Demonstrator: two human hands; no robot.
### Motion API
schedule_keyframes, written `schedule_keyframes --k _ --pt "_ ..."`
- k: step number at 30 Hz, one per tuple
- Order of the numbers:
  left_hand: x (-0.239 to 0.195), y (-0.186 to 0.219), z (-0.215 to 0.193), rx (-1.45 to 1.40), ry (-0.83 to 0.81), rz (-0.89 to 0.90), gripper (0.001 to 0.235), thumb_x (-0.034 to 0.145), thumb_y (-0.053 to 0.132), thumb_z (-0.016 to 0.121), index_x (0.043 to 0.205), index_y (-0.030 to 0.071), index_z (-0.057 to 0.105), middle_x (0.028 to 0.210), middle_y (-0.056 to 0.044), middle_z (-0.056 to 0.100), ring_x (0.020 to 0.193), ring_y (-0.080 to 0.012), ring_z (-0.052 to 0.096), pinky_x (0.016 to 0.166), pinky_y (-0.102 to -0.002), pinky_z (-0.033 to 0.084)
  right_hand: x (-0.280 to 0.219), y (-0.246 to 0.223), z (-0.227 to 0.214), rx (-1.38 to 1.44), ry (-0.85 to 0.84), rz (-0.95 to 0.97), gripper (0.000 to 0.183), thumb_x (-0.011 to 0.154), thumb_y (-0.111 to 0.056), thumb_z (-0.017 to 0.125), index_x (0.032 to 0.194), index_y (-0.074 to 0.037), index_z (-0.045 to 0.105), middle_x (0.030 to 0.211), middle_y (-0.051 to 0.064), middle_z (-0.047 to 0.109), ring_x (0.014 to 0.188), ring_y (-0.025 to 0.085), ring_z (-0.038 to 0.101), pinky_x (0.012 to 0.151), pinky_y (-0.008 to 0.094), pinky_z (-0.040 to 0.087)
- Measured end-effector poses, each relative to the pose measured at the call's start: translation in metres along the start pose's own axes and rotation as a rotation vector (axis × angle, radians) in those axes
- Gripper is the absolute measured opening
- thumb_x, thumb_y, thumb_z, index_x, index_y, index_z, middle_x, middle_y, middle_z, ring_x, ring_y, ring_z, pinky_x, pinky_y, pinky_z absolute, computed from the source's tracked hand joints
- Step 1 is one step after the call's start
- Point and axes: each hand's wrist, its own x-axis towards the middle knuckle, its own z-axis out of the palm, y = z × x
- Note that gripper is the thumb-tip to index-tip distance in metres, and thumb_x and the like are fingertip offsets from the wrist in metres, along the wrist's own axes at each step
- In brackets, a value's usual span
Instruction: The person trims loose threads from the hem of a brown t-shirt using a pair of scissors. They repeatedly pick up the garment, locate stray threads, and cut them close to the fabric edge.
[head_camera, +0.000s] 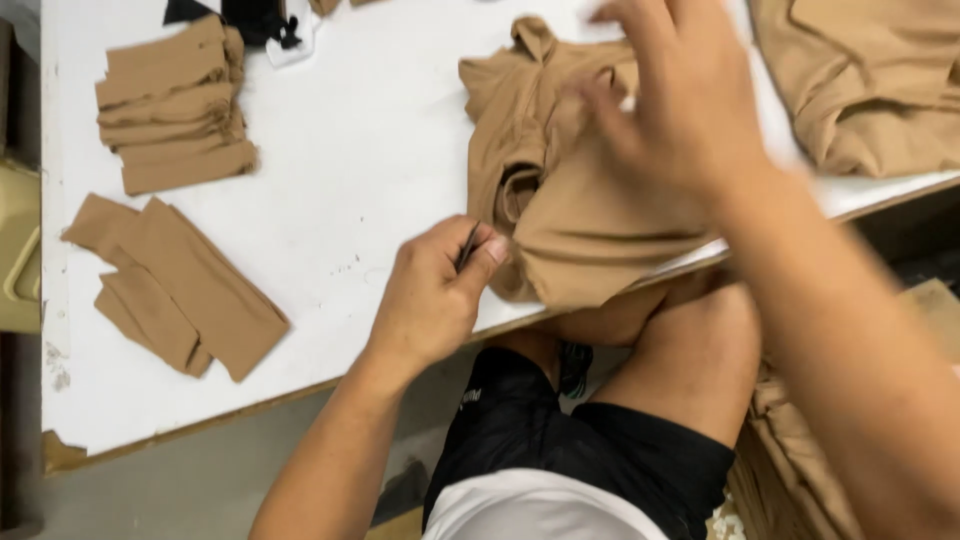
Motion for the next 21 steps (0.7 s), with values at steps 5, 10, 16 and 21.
schedule_keyframes --k 5,10,16,21 --pt "0.004 -0.007 0.000 0.047 -0.049 0.030 0.026 0.102 0.027 0.052 0.083 0.009 0.056 0.085 -0.005 0.060 0.079 -0.0213 0.060 0.075 -0.036 0.046 -0.067 -0.126 -0.034 0.632 -0.050 0.394 0.038 0.091 -0.034 0.081 0.098 -0.005 0.057 0.086 0.008 0.054 0.072 0.027 0.058 0.061 0.042 0.047" --pt "0.009 -0.003 0.009 -0.153 0.015 0.135 0.018 0.100 0.015 0.060 0.088 0.003 0.066 0.095 -0.017 0.063 0.081 -0.0257 0.060 0.070 -0.039 0.050 -0.085 -0.134 0.005 0.639 0.085 0.481 0.028 0.083 -0.012 0.076 0.108 -0.009 0.064 0.086 0.008 0.053 0.075 0.035 0.065 0.066 0.043 0.055" --pt "0.009 0.005 0.036 -0.718 0.040 0.017 0.016 0.099 0.011 0.062 0.089 -0.001 0.065 0.081 -0.009 0.059 0.057 -0.0087 0.044 0.047 -0.024 0.038 -0.087 -0.134 0.007 0.898 0.172 0.501 0.020 0.083 0.008 0.053 0.094 -0.004 0.064 0.076 0.012 0.055 0.070 0.040 0.064 0.060 0.043 0.053" --pt "0.015 0.007 0.041 -1.096 -0.075 -0.099 0.018 0.099 0.010 0.063 0.089 -0.004 0.063 0.063 -0.003 0.056 0.041 -0.0006 0.034 0.033 -0.016 0.031 -0.089 -0.132 0.004 0.906 0.231 0.499 0.028 0.086 0.009 0.048 0.102 -0.004 0.066 0.079 0.015 0.061 0.074 0.040 0.069 0.059 0.042 0.055"
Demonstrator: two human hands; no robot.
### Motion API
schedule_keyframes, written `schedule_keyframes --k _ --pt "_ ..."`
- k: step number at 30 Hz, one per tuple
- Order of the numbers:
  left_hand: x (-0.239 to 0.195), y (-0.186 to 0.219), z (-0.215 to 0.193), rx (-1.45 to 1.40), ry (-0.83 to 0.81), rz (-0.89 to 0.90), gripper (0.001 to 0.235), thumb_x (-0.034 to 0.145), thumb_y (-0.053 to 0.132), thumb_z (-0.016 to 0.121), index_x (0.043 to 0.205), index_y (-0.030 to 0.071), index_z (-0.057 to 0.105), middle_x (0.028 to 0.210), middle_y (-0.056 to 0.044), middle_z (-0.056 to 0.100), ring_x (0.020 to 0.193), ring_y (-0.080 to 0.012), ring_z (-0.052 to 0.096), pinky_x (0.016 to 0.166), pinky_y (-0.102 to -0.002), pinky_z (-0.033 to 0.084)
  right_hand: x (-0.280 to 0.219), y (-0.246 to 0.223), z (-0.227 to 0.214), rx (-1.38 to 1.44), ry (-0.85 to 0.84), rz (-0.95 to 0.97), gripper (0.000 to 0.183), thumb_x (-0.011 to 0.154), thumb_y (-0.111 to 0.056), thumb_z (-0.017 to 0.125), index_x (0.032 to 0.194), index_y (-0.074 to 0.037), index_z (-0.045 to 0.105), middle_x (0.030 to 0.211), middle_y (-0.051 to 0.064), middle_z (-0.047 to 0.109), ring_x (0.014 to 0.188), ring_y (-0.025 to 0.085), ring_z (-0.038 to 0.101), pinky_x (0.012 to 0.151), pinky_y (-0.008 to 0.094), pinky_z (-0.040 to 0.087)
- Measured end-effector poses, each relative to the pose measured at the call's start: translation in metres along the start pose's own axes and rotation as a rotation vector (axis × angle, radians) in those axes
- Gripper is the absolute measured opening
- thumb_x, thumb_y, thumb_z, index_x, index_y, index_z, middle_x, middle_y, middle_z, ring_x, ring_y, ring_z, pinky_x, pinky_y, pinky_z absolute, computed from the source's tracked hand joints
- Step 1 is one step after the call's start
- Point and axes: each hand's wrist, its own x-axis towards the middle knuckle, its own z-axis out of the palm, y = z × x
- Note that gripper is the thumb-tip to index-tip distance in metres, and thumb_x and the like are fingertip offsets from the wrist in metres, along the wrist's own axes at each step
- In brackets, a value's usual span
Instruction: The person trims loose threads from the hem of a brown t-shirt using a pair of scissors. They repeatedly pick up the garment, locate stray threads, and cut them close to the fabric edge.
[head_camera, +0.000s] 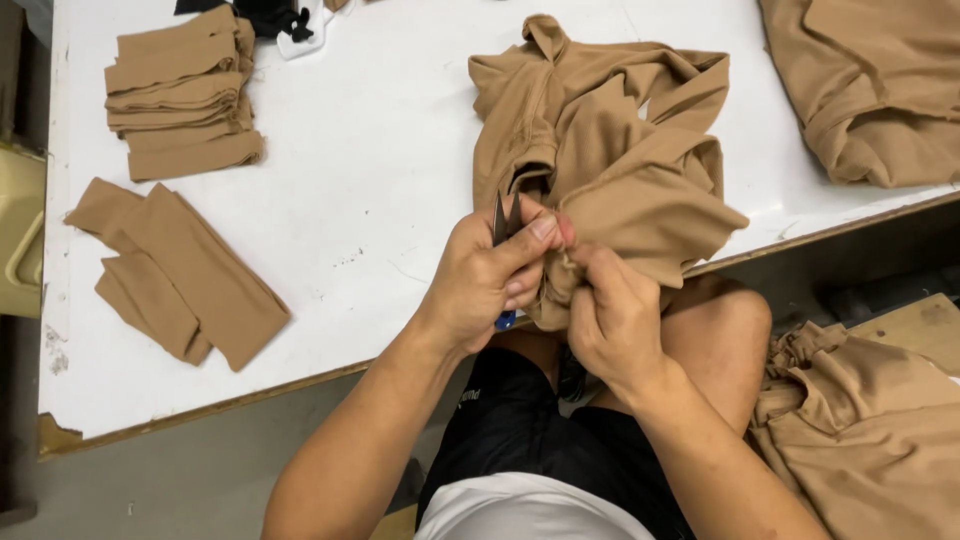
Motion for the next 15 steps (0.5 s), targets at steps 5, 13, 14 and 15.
schedule_keyframes --k 5,13,14,15 --pt "0.016 0.006 -0.031 -0.035 0.043 0.098 0.015 0.099 0.017 0.067 0.097 0.003 0.061 0.084 -0.008 0.068 0.043 0.0024 0.040 0.032 -0.014 0.036 -0.004 0.015 -0.015 -0.165 -0.048 -0.168 0.020 0.092 -0.007 0.055 0.102 -0.009 0.071 0.073 0.007 0.059 0.058 0.031 0.064 0.052 0.039 0.054" --pt "0.000 0.040 -0.022 -0.150 -0.110 0.276 0.013 0.105 0.017 0.059 0.100 0.006 0.064 0.104 -0.010 0.064 0.109 -0.0257 0.064 0.102 -0.047 0.058 0.015 -0.024 -0.034 -0.193 -0.159 -0.159 0.023 0.095 0.011 0.051 0.114 0.005 0.064 0.105 0.019 0.064 0.089 0.036 0.059 0.081 0.044 0.048" --pt "0.001 0.036 -0.016 -0.337 -0.205 0.201 0.015 0.106 0.014 0.057 0.100 0.002 0.063 0.103 -0.014 0.067 0.112 -0.0350 0.067 0.111 -0.060 0.051 0.018 -0.027 -0.030 -0.233 -0.127 -0.145 0.027 0.095 0.011 0.053 0.117 0.003 0.066 0.111 0.019 0.064 0.097 0.036 0.060 0.087 0.044 0.048" --pt "-0.002 0.036 -0.014 -0.334 -0.201 0.213 0.015 0.106 0.014 0.057 0.100 0.002 0.063 0.103 -0.014 0.067 0.112 -0.0350 0.067 0.111 -0.060 0.051 0.012 -0.024 -0.030 -0.228 -0.129 -0.156 0.027 0.095 0.011 0.053 0.117 0.003 0.066 0.111 0.019 0.064 0.097 0.036 0.060 0.087 0.044 0.048"
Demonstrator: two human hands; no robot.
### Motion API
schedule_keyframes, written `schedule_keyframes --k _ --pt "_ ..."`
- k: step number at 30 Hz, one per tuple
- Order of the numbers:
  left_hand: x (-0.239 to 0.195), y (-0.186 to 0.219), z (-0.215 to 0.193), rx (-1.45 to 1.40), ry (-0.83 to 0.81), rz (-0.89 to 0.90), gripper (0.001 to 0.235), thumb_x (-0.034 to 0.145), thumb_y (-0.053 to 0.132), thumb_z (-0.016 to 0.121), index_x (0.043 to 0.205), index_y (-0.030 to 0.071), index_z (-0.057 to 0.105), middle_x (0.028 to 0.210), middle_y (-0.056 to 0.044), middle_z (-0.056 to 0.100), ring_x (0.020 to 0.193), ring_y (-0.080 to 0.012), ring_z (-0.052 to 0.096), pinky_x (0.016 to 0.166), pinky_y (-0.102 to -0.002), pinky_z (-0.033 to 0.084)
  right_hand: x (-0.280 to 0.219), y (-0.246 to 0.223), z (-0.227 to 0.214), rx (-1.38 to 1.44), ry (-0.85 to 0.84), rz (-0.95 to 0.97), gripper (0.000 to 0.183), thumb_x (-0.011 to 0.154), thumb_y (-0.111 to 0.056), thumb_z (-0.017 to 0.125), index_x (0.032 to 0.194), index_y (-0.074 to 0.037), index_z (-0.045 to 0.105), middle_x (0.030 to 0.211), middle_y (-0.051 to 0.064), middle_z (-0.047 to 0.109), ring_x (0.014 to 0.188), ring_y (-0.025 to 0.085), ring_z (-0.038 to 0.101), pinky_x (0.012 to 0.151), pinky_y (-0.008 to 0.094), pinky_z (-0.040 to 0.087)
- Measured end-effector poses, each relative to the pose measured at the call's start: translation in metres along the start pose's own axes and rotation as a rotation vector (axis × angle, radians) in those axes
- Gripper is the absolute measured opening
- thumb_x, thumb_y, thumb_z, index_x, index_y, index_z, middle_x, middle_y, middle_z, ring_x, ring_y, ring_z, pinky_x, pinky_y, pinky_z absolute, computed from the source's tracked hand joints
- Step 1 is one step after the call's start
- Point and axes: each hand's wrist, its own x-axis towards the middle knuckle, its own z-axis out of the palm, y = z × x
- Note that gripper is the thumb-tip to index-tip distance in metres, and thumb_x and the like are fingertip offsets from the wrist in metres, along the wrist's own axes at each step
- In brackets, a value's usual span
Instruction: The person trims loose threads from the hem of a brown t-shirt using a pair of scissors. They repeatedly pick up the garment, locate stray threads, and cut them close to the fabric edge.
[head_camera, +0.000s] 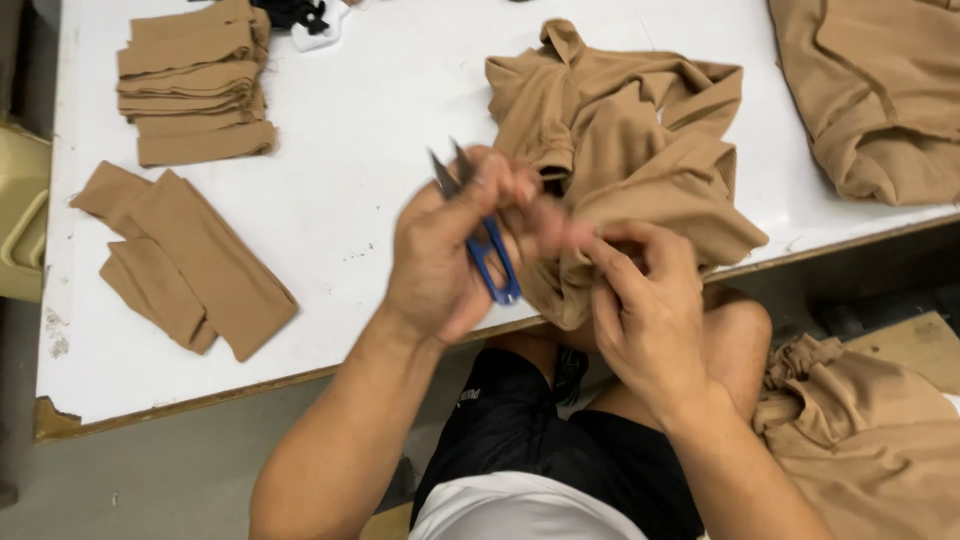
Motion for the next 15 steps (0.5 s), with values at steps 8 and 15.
schedule_keyframes --k 8,15 --pt "0.000 -0.001 -0.002 1.570 -0.449 0.315 0.028 0.073 -0.013 0.051 0.099 -0.004 0.052 0.096 -0.017 0.055 0.073 -0.0302 0.055 0.059 -0.038 0.047 -0.015 -0.002 -0.012 -0.078 0.031 0.070 0.033 0.099 0.007 0.068 0.127 -0.009 0.075 0.103 0.012 0.058 0.085 0.022 0.058 0.080 0.032 0.052" --pt "0.022 0.056 0.004 1.827 -0.440 0.583 0.021 0.088 -0.023 0.059 0.096 -0.005 0.053 0.096 -0.018 0.060 0.072 -0.0226 0.056 0.053 -0.026 0.050 0.002 0.000 -0.040 -0.206 0.093 -0.002 0.029 0.104 0.008 0.077 0.128 -0.008 0.078 0.107 0.013 0.063 0.091 0.028 0.054 0.080 0.036 0.046"
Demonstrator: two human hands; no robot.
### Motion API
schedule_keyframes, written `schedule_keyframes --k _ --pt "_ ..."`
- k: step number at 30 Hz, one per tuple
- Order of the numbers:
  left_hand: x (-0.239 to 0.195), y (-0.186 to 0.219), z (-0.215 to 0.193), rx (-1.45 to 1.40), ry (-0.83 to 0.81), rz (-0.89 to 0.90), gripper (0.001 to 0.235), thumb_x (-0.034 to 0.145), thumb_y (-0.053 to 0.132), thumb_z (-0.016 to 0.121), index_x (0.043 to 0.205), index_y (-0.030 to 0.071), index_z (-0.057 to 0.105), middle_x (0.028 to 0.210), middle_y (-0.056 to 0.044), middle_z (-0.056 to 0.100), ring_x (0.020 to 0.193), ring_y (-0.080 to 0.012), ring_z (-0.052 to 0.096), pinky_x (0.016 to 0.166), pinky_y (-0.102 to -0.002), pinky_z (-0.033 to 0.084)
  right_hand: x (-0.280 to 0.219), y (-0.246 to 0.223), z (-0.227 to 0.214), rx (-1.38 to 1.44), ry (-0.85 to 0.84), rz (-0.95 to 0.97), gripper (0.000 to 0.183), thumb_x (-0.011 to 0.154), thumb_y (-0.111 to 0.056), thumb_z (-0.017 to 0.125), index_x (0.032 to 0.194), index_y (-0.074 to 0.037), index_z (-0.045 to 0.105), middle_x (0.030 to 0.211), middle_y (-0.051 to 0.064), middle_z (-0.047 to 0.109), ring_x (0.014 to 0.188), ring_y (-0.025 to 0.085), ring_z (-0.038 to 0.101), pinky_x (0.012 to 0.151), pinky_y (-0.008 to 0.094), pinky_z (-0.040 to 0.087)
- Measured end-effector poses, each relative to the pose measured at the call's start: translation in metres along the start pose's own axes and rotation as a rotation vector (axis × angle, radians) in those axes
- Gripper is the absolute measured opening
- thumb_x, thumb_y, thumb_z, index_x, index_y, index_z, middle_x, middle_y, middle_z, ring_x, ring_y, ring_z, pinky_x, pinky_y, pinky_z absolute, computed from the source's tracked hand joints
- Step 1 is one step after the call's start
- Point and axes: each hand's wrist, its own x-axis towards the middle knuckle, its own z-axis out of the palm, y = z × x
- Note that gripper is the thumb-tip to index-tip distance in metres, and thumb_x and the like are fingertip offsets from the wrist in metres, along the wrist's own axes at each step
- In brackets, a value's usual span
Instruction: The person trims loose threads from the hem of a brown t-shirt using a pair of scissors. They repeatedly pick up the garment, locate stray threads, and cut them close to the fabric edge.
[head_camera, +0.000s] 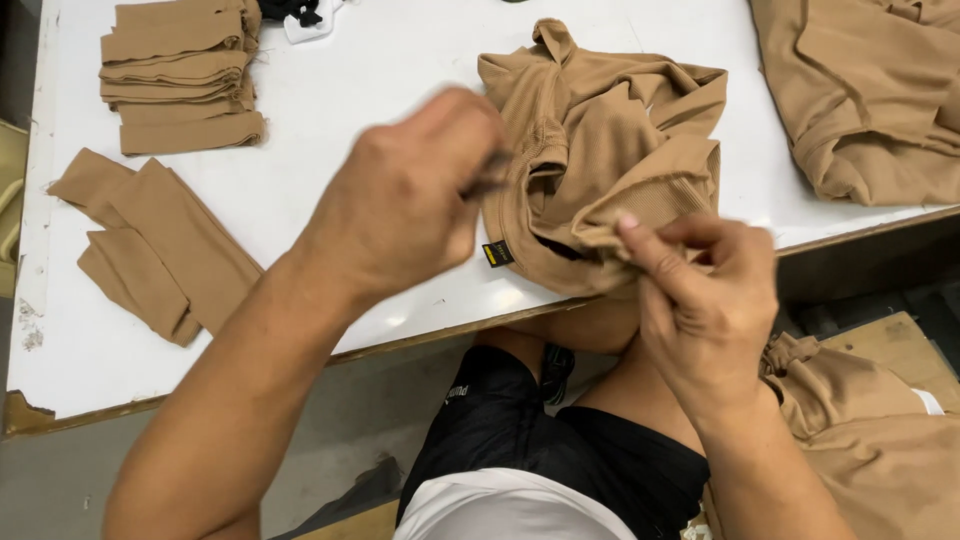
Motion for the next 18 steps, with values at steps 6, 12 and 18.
schedule_keyframes --k 6,12,18 --pt "-0.008 0.032 0.000 0.226 -0.592 -0.037 0.009 0.105 0.001 0.050 0.106 0.007 0.056 0.064 -0.004 0.053 0.051 -0.0228 0.054 0.034 -0.038 0.052 0.031 -0.003 -0.017 0.299 0.072 0.288 0.027 0.104 0.018 0.078 0.126 0.003 0.074 0.112 0.016 0.071 0.102 0.022 0.068 0.099 0.027 0.057" --pt "0.011 0.025 -0.019 0.651 0.010 0.137 0.036 0.119 0.035 0.047 0.108 0.012 0.073 0.060 0.005 0.050 0.044 -0.0105 0.043 0.033 -0.024 0.034 0.067 0.012 -0.027 1.066 0.017 0.641 0.031 0.091 0.011 0.069 0.120 0.001 0.069 0.119 0.016 0.074 0.108 0.022 0.076 0.102 0.023 0.065" --pt "0.027 0.019 -0.019 0.525 0.082 0.081 0.036 0.082 -0.001 0.069 0.116 0.010 0.074 0.075 -0.001 0.067 0.061 -0.0260 0.061 0.040 -0.041 0.040 0.106 0.000 -0.040 0.442 -0.205 0.111 0.039 0.100 -0.028 0.059 0.122 0.003 0.070 0.102 0.011 0.066 0.088 0.018 0.057 0.072 0.030 0.044"
